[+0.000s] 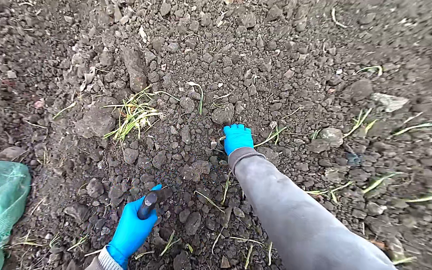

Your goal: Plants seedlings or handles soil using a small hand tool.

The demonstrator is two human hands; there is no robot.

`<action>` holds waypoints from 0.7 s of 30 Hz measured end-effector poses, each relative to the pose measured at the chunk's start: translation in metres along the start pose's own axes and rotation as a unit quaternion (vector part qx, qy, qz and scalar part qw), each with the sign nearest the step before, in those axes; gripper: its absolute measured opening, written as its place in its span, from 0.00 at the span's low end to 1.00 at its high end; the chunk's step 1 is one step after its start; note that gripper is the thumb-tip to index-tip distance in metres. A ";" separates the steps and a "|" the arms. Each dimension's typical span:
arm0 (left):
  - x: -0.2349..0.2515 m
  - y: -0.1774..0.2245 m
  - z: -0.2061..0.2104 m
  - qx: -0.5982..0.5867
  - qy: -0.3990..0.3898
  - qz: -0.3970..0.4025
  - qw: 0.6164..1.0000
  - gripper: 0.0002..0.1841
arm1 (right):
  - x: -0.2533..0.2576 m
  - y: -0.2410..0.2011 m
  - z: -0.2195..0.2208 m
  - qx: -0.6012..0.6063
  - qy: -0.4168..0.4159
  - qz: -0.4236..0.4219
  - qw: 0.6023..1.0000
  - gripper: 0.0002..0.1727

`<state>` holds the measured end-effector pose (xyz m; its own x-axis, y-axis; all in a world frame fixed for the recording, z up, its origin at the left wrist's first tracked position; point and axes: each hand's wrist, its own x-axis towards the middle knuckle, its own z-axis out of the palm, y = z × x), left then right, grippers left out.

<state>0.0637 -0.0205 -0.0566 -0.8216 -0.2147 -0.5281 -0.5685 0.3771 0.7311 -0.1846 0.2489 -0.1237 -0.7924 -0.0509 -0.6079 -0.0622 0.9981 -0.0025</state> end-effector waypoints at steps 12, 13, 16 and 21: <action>-0.016 -0.012 0.010 -0.012 -0.045 0.069 0.997 0.32 | -0.001 -0.020 0.042 0.078 0.122 -0.037 0.989 0.21; -0.016 -0.012 0.010 -0.008 -0.048 0.070 0.996 0.32 | -0.010 -0.032 0.037 0.076 0.099 -0.076 0.989 0.21; -0.017 -0.014 0.010 0.002 -0.059 0.066 0.996 0.33 | -0.040 -0.068 0.024 0.046 -0.008 -0.195 0.980 0.27; -0.008 -0.016 0.012 -0.010 -0.055 0.024 0.998 0.31 | -0.077 -0.083 0.040 0.083 -0.037 -0.272 0.958 0.24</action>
<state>0.0797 -0.0139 -0.0697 -0.8389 -0.0956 -0.5358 -0.5301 0.3664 0.7647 -0.0942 0.1714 -0.1081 -0.6240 -0.5687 -0.5359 -0.3511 0.8167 -0.4579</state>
